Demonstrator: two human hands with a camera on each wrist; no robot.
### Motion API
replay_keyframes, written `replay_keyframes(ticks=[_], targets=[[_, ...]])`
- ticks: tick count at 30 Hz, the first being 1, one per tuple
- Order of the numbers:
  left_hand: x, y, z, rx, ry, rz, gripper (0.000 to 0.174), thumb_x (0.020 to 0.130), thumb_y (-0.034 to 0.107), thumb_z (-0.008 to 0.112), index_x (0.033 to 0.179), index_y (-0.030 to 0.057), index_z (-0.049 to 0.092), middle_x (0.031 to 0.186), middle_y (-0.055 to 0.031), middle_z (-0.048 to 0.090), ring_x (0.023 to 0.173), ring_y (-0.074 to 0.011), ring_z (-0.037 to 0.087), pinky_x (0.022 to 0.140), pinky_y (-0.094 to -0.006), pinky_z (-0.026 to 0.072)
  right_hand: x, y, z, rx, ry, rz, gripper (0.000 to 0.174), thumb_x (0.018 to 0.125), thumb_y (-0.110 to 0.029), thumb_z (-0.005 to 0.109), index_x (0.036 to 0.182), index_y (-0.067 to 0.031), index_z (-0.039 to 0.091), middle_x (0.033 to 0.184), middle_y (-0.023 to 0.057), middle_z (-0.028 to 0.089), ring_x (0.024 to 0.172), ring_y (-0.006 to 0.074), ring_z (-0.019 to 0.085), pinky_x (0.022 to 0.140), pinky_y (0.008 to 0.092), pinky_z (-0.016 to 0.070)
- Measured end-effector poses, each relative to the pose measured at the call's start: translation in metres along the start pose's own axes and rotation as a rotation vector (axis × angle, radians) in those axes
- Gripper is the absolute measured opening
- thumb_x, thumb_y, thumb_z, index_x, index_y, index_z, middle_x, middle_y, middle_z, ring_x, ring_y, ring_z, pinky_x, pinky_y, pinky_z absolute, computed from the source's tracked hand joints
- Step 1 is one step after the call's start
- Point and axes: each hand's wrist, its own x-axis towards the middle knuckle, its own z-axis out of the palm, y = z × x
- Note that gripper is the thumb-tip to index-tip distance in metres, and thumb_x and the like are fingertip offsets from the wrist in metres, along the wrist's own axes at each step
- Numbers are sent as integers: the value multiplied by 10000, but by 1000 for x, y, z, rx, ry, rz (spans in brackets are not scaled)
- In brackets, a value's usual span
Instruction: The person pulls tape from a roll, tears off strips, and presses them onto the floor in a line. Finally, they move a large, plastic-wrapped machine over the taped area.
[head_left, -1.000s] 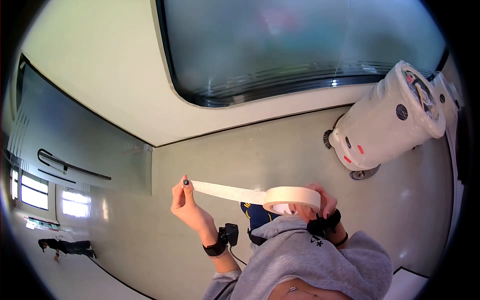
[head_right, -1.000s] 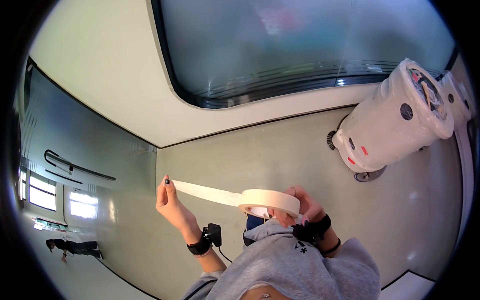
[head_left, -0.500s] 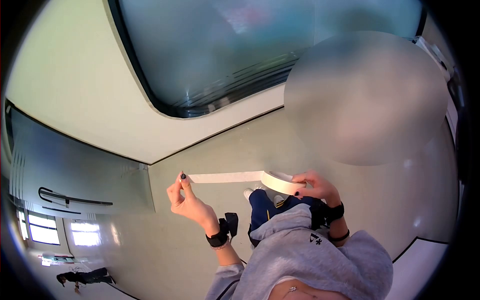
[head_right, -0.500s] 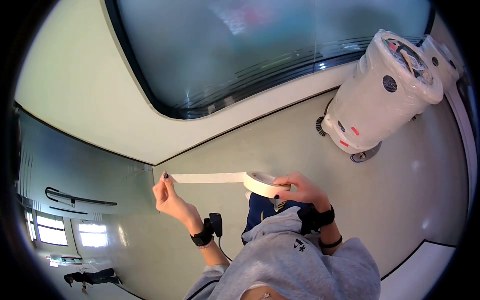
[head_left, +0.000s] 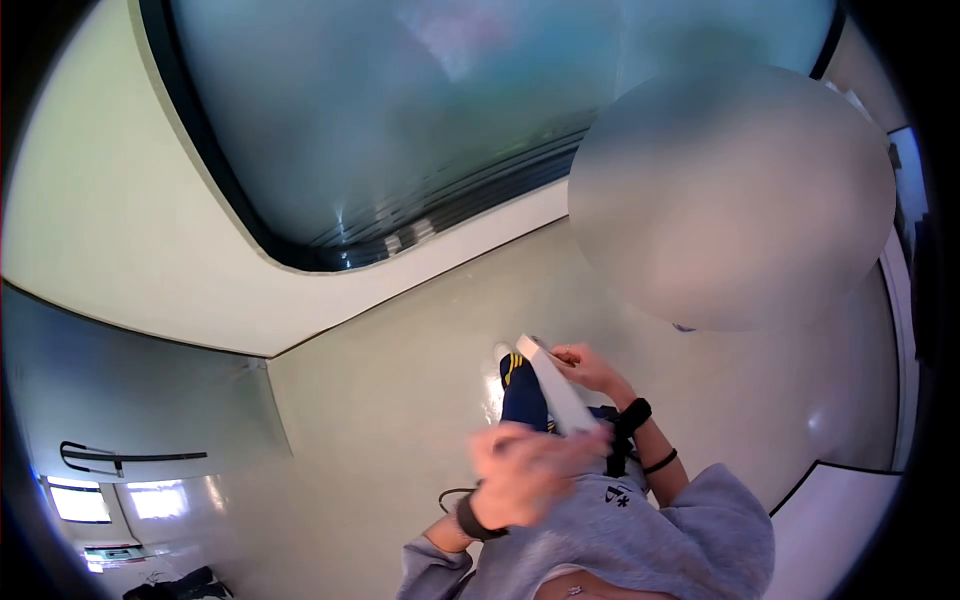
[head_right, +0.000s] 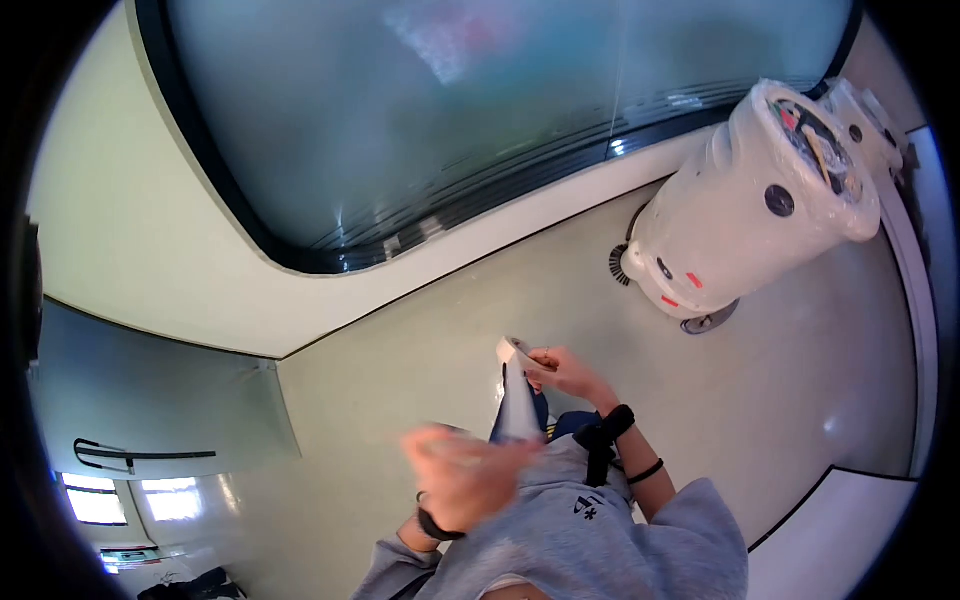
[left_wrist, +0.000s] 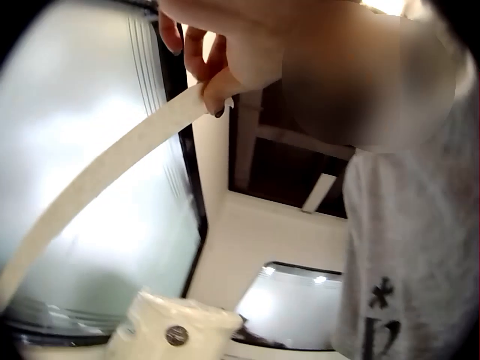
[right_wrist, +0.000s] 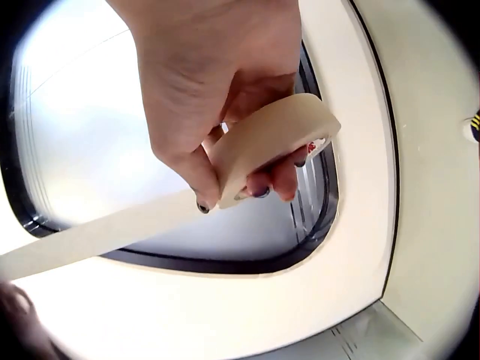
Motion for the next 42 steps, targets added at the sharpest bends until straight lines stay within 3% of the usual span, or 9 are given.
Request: replay_keyframes(ticks=[8,22,26,30,32,34,38,40,42], targets=[[80,-58,40,-201,148,227,314,595,77,681,907,73,706,848,33,587,739,-110,541,708,-297,408,71,22,-46,264,72,191,211,907,-249,542,938,-45,585,793,-62,524,717,23,442,598,208,362],[73,-295,31,-234,432,-1037,100,710,19,707,809,23,695,779,-72,661,712,-158,541,866,-303,370,85,12,-110,428,112,151,407,815,-398,577,957,-18,610,811,64,615,742,149,581,662,250,462],[62,-325,55,-379,526,-1288,70,735,27,706,800,8,687,816,-65,671,730,-116,547,851,-271,388,106,-19,-116,961,843,-46,454,842,-485,436,943,-57,551,900,77,598,829,206,573,615,306,500],[12,-385,119,-632,681,-1378,71,756,18,700,795,-19,654,797,-50,657,769,-100,563,763,-234,428,208,-35,-201,894,-512,-656,306,846,-401,504,824,-96,525,825,56,640,756,184,619,675,325,518],[-19,-400,155,-550,558,-1295,107,744,-15,698,833,-29,640,796,-53,649,774,-87,560,744,-213,423,217,7,-204,1053,405,-539,211,736,-295,648,741,-88,609,610,102,631,493,241,600,551,353,513],[-56,-426,187,-520,588,-1267,123,742,-31,694,845,-24,627,803,-51,641,766,-84,558,735,-202,415,282,29,-241,992,-599,-791,202,698,-220,694,755,-47,607,576,125,630,382,236,553,429,302,485],[-124,-474,244,-231,789,-1119,98,777,4,675,816,0,586,763,-36,600,714,-89,535,698,-210,414,345,98,-286,451,-826,-580,296,660,-130,746,744,118,608,603,175,633,446,263,600,429,317,489],[-160,-497,276,-84,881,-1098,99,792,19,668,797,7,570,747,-32,584,694,-93,525,688,-214,413,347,147,-257,330,-477,-619,322,648,-118,766,760,139,608,612,189,625,471,266,606,426,304,471],[-192,-508,304,2,959,-1067,112,824,59,645,802,7,548,737,-33,567,685,-98,508,679,-225,413,358,179,-258,-59,-782,-589,359,670,-144,771,780,152,600,600,192,604,480,262,602,413,284,438]])
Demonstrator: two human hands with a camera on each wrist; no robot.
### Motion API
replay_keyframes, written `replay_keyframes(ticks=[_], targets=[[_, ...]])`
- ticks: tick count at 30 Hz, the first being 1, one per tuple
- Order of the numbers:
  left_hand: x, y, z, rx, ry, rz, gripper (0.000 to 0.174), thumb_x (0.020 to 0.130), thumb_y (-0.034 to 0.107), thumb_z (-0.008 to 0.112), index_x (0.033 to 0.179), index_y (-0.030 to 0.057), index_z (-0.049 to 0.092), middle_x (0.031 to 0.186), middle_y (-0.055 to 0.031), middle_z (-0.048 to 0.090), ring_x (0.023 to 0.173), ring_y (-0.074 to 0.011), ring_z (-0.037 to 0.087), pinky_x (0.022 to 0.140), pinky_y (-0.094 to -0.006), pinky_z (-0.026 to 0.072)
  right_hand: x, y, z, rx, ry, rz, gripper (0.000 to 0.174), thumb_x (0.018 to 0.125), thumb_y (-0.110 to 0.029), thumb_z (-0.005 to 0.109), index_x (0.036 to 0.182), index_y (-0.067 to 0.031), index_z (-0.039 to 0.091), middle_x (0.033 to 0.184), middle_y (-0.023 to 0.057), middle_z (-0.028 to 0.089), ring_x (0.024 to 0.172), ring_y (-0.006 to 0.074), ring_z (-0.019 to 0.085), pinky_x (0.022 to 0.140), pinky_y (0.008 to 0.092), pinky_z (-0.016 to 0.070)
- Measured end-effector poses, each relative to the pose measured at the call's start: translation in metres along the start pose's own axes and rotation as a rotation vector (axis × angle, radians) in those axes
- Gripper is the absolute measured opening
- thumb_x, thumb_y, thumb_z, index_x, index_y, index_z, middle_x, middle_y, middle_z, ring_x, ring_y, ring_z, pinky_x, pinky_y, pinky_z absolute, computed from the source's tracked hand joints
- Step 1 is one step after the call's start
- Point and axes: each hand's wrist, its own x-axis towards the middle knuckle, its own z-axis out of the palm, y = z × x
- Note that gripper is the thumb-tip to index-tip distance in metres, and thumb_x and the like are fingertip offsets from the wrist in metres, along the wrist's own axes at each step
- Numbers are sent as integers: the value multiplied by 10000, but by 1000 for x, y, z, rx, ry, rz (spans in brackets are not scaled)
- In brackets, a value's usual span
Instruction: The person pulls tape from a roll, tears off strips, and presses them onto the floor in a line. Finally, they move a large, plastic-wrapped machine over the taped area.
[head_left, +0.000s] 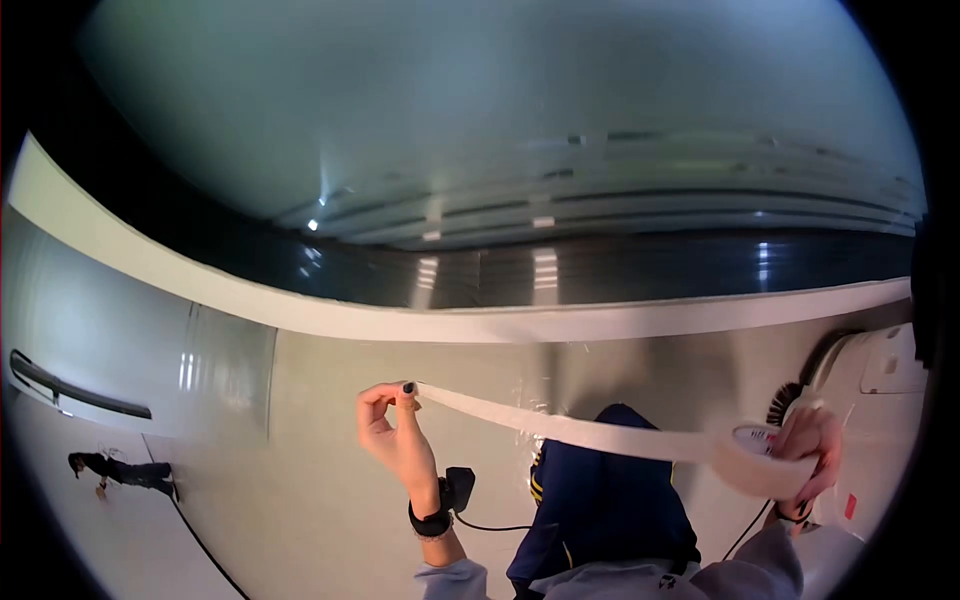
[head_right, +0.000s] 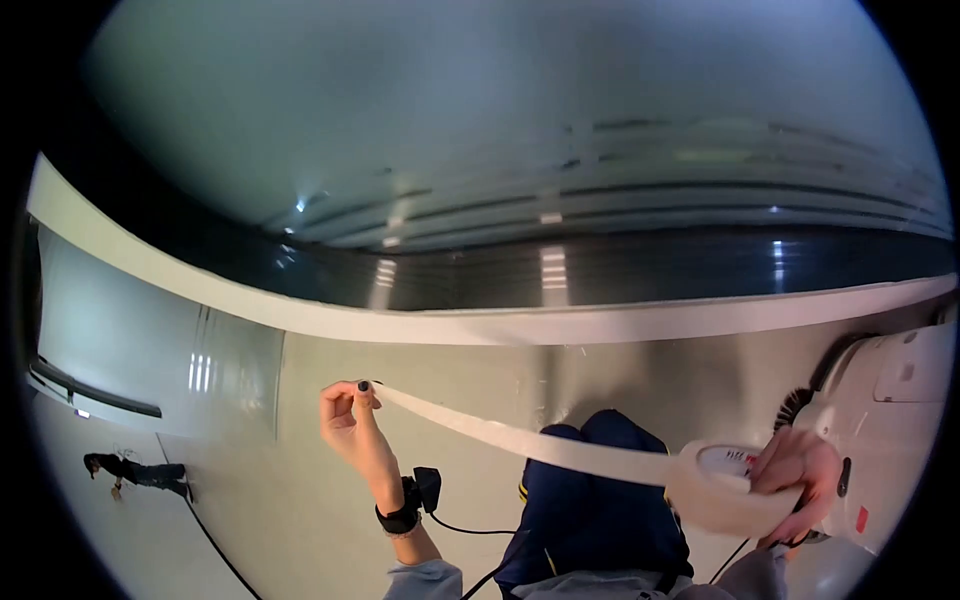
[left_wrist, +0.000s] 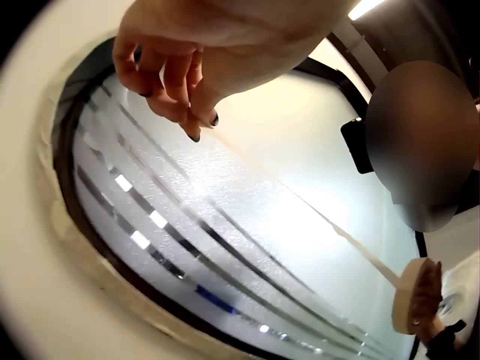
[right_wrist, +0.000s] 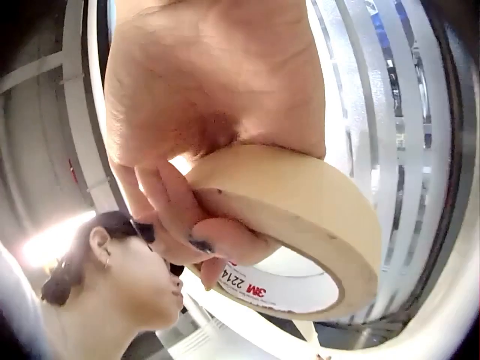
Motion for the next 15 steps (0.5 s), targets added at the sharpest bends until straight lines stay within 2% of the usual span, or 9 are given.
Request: replay_keyframes(ticks=[2,4,5,6,8,10,12,13,15], targets=[[-18,-29,0,42,16,5,114,834,67,634,806,6,542,736,-33,565,686,-99,505,676,-227,412,-4,18,12,-79,-31,20,360,678,-176,780,778,122,604,573,160,580,462,248,587,405,277,408],[-28,-42,-4,70,26,34,118,844,76,624,811,4,537,735,-33,563,687,-101,502,672,-228,411,-6,21,24,-379,-67,88,358,658,-190,798,791,87,615,548,119,562,439,232,565,406,277,400],[-35,-44,-9,173,54,81,114,848,75,617,815,4,534,738,-31,558,690,-100,502,671,-228,411,-10,25,31,-438,-46,66,335,643,-189,808,786,51,623,547,96,559,432,232,557,410,282,397],[-34,-42,-6,263,80,138,111,852,74,610,818,4,531,740,-30,553,694,-100,502,670,-229,410,-6,19,36,-431,-54,142,311,655,-184,796,792,31,619,548,96,556,445,246,554,424,302,404],[-20,-40,-15,198,63,168,102,852,65,605,815,5,530,754,-33,549,698,-103,499,673,-234,413,7,3,52,-524,65,183,284,651,-165,786,798,2,609,539,103,543,463,259,552,436,314,400],[-2,-30,-25,129,74,211,95,852,56,599,811,6,529,767,-35,545,702,-106,496,675,-239,416,18,-12,63,-612,97,221,289,637,-164,784,798,-7,603,545,106,543,474,268,552,443,323,399],[14,-15,-37,-33,-46,209,76,862,50,582,827,23,520,784,-17,517,708,-97,477,670,-233,402,18,-16,69,-706,128,232,295,623,-163,782,798,-16,596,551,109,543,485,277,552,450,332,399],[10,-8,-42,-32,-45,214,76,862,50,582,827,23,520,784,-17,517,708,-97,477,670,-233,402,15,-16,73,-778,167,267,301,609,-169,780,793,-22,592,559,113,547,489,284,550,454,336,397],[8,14,-50,132,194,392,95,818,0,605,786,15,517,789,-41,527,715,-123,477,697,-253,422,12,-14,79,-847,219,301,308,596,-175,778,788,-28,589,567,117,551,493,291,549,457,339,395]])
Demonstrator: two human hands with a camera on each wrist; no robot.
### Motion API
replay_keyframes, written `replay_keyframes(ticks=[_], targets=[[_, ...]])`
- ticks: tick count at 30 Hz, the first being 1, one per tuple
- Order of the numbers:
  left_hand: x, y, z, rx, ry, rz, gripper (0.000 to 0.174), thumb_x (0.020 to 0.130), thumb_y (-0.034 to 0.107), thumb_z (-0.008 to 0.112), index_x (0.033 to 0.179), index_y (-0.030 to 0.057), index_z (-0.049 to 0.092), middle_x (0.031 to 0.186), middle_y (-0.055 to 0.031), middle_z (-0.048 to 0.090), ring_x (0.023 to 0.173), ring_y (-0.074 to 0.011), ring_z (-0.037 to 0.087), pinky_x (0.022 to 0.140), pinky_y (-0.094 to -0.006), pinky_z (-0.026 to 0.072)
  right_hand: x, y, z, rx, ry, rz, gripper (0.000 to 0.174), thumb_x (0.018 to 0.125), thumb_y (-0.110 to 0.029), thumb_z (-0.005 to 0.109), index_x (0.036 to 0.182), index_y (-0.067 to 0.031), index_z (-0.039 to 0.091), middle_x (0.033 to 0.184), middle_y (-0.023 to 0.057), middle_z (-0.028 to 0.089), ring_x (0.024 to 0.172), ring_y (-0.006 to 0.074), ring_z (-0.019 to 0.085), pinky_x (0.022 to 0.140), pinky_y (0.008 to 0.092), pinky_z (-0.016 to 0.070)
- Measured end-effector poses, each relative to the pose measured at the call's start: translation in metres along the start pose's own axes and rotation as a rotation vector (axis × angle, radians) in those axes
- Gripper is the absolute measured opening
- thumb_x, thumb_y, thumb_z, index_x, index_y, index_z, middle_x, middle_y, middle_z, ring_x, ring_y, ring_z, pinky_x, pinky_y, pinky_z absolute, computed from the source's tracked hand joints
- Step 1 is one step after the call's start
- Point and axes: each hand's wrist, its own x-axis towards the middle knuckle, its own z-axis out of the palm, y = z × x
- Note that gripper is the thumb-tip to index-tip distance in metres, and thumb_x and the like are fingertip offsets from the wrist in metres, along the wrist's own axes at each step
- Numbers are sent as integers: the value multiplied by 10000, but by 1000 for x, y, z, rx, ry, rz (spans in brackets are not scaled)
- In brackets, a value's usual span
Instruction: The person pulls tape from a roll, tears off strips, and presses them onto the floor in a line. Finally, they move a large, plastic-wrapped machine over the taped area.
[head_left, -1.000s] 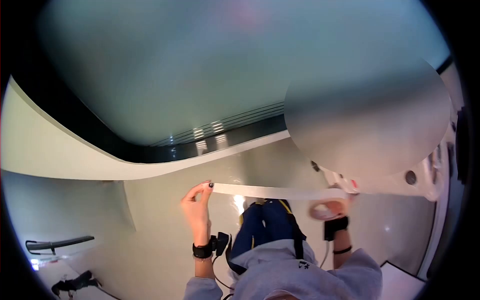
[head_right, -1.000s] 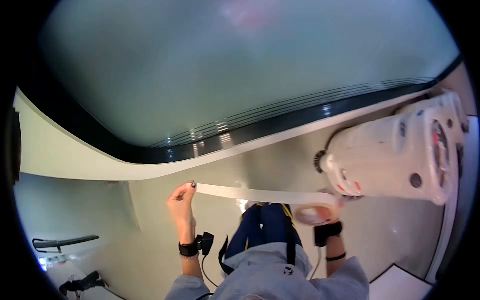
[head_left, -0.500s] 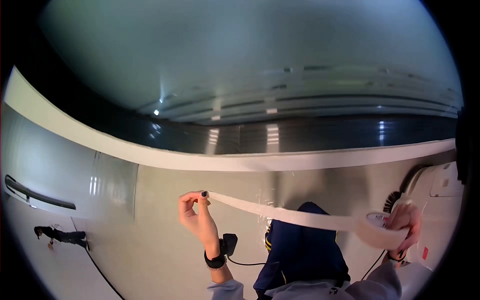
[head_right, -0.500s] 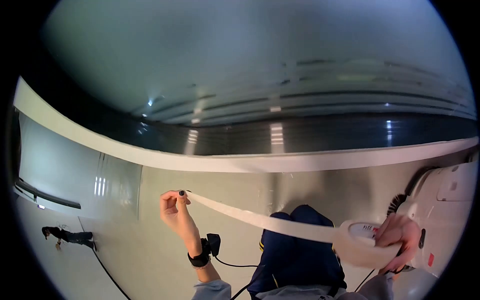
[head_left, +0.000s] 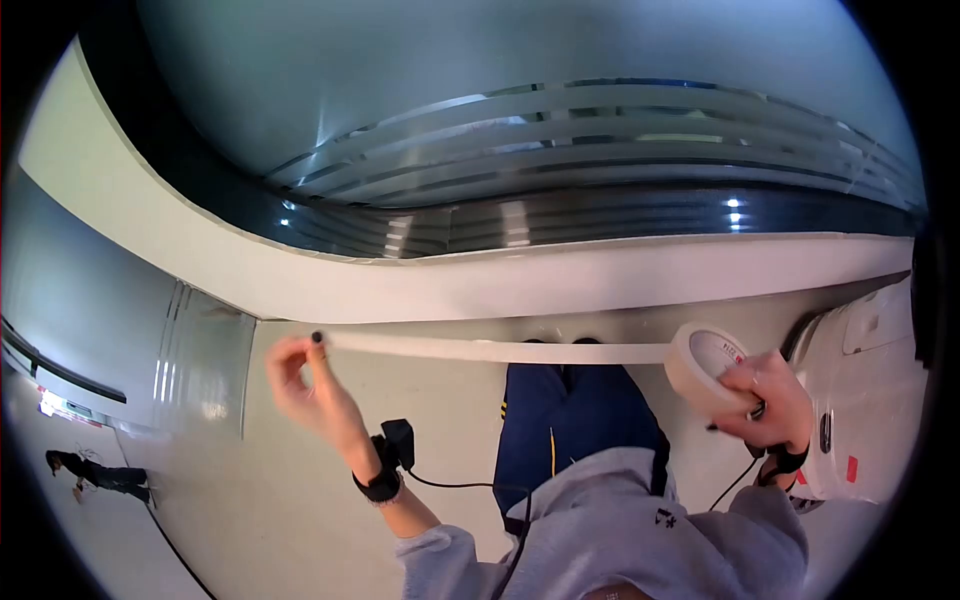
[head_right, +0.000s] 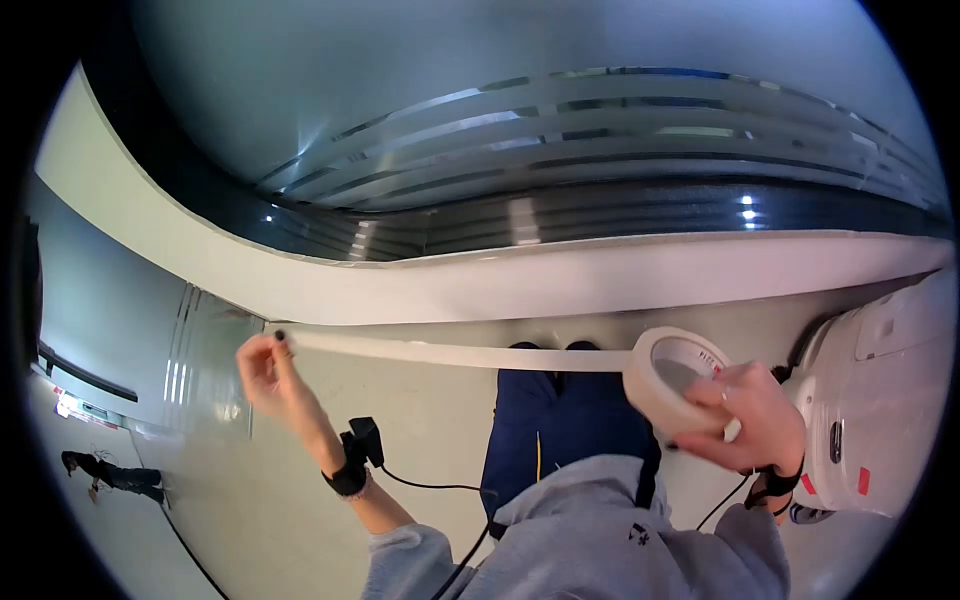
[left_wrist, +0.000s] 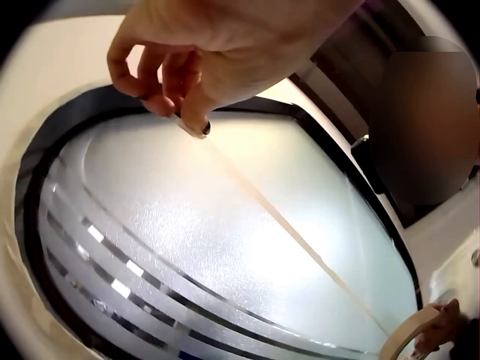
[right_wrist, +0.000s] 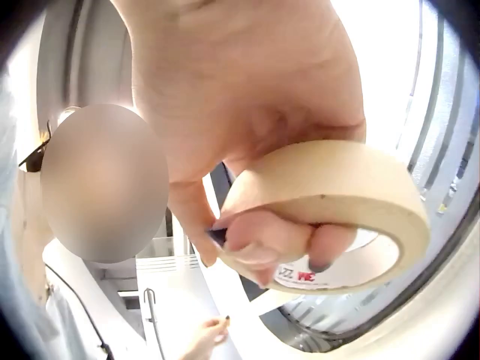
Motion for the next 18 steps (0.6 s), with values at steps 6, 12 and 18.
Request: replay_keyframes(ticks=[6,12,18], targets=[[10,31,-28,159,-47,109,110,799,-14,614,746,19,524,769,-37,518,713,-126,473,699,-254,419,32,29,21,99,-7,589,294,688,-252,715,821,-15,604,592,146,568,537,257,605,496,309,440],[54,-44,26,39,-155,-12,54,783,19,653,770,1,604,761,-43,610,726,-119,558,696,-229,434,19,86,30,201,208,329,198,694,-204,678,721,-25,598,557,79,590,635,224,594,614,337,472],[59,-107,100,-244,-314,-228,112,774,49,687,839,-34,648,755,-48,639,690,-92,573,663,-209,448,14,68,22,981,453,-153,329,585,-278,665,644,35,580,570,143,589,496,218,570,614,317,469]])
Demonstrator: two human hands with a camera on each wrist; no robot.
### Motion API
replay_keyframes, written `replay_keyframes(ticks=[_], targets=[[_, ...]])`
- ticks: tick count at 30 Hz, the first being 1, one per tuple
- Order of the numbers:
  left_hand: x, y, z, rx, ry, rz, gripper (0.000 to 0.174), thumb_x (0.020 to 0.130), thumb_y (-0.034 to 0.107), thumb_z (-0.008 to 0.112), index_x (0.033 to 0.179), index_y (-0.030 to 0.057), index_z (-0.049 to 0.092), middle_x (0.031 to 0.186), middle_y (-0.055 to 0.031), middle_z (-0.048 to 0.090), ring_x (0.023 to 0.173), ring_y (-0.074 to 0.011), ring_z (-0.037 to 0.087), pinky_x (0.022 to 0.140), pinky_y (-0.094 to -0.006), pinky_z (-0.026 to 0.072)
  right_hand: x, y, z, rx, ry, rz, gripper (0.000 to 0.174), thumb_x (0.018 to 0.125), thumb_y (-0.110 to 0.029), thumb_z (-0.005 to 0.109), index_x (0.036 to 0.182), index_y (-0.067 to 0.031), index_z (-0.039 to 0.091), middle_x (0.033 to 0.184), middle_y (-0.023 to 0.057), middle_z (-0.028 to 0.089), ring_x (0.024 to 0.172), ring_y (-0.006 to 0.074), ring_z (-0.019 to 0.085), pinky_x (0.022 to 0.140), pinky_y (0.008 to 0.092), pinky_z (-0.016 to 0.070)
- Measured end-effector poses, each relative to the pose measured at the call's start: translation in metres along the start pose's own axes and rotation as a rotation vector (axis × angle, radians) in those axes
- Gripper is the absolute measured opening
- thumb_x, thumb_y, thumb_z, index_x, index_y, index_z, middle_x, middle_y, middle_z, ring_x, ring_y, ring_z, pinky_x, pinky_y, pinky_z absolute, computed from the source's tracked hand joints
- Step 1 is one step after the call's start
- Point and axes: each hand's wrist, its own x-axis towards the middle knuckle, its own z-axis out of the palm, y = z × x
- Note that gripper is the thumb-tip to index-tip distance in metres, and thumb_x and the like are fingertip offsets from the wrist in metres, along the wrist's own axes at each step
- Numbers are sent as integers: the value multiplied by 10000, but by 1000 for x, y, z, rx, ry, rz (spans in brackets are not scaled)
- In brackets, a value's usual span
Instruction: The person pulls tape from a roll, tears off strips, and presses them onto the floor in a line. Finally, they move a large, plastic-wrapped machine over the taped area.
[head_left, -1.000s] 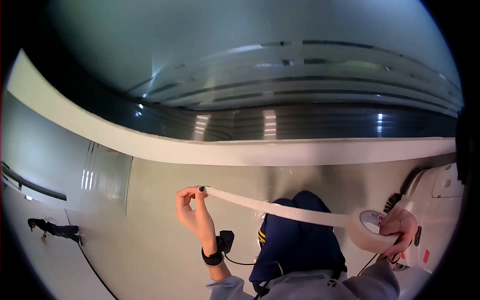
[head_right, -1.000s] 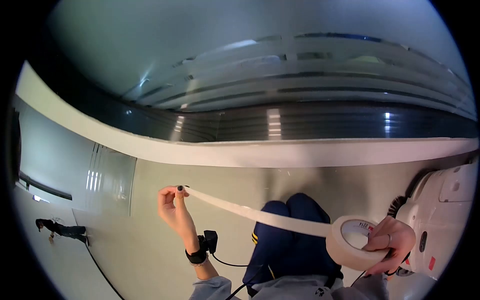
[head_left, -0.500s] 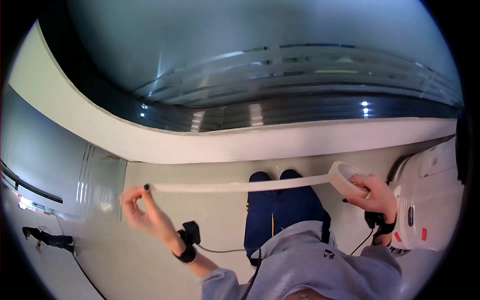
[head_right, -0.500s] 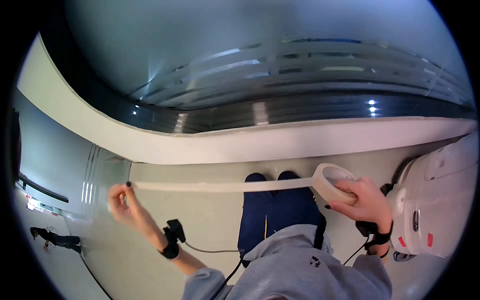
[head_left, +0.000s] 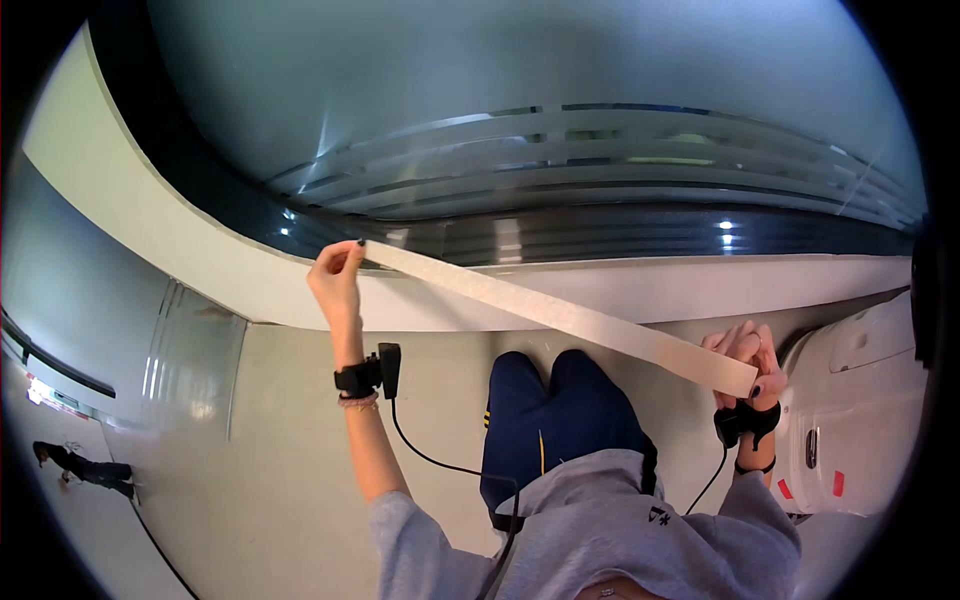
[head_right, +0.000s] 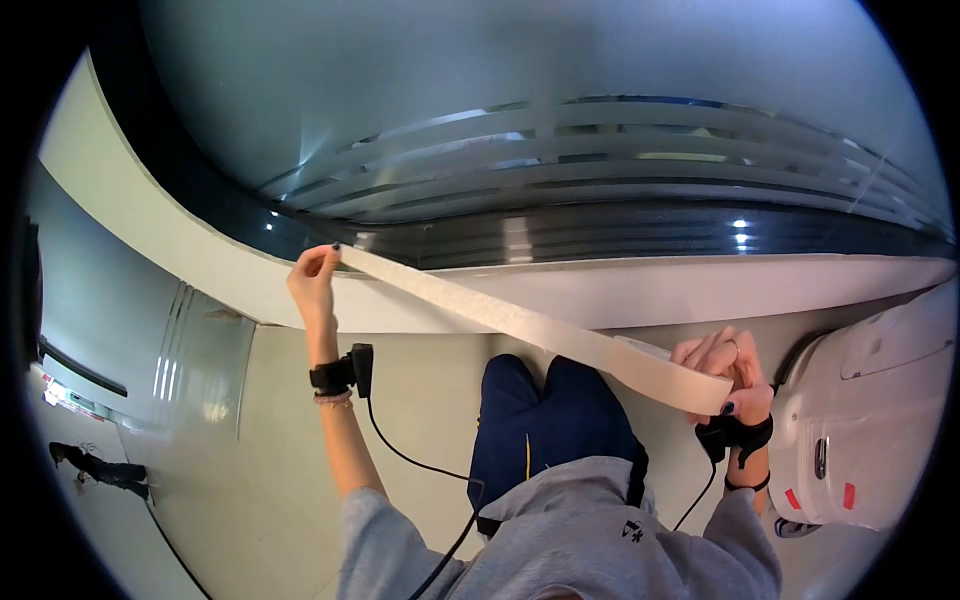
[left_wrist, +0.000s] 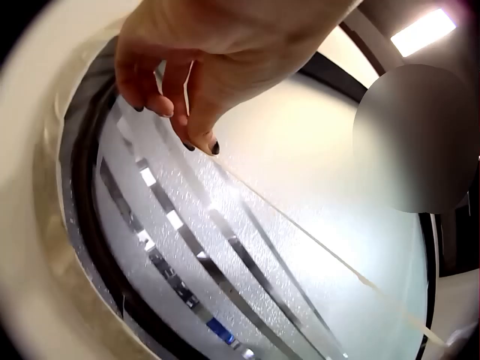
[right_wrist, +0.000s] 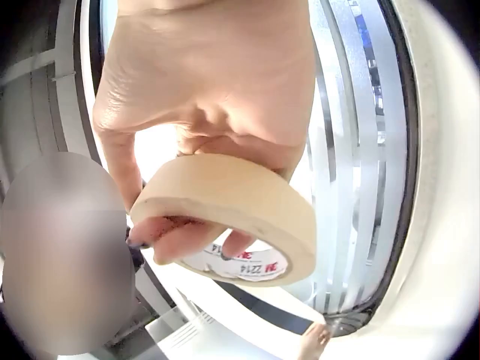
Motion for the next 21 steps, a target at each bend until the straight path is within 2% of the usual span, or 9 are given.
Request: replay_keyframes(ticks=[1,2,3,5,7,12,14,18,21], targets=[[2,-3,13,-16,-19,-1,112,769,47,692,834,-34,651,753,-49,640,684,-91,572,654,-209,448,-4,-2,2,25,200,-45,348,602,-288,664,660,44,580,574,138,590,470,205,567,587,304,467],[9,-12,21,-24,-19,-2,112,769,47,692,834,-34,651,753,-49,640,684,-91,572,654,-209,448,1,-18,-14,-129,47,185,361,648,-282,665,742,58,591,621,135,597,483,162,562,557,278,456],[17,-24,27,-11,-69,-27,107,775,49,687,843,-27,656,765,-41,642,697,-87,571,667,-205,443,20,-23,-32,-401,-154,193,304,725,-238,645,814,49,605,644,113,601,487,136,550,536,247,440],[26,-40,41,26,-114,-6,104,765,65,698,824,-16,671,728,-34,647,656,-79,560,636,-205,435,48,-21,-23,-908,-133,128,231,775,-195,622,848,24,616,627,87,596,480,147,534,523,249,418],[29,-48,55,261,-67,98,109,745,89,716,794,-2,681,670,-32,641,604,-76,542,579,-217,424,76,-15,-16,-1115,-115,143,187,790,-167,617,843,12,623,608,96,575,499,170,547,517,267,401],[22,-56,73,333,14,34,108,706,116,730,736,22,684,653,-64,632,550,-153,513,543,-285,415,121,-9,-5,-1250,-158,127,240,770,-209,624,839,21,631,605,167,555,527,278,550,533,330,419],[19,-58,76,445,24,108,99,704,127,726,728,45,676,742,-34,629,658,-191,523,640,-322,409,127,-7,1,-1400,-213,61,273,767,-244,602,841,16,639,638,203,570,575,350,552,570,376,450],[18,-61,77,558,-21,138,79,735,143,697,741,82,648,865,-20,584,832,-235,525,766,-359,347,132,5,-1,-1459,-269,100,274,769,-245,593,835,16,641,648,201,576,606,351,570,602,382,463],[21,-63,76,572,31,198,80,735,143,695,735,78,650,862,-39,581,820,-245,521,754,-359,356,132,12,-1,-1501,-288,148,277,768,-255,591,812,14,642,650,195,582,623,348,577,624,381,469]])
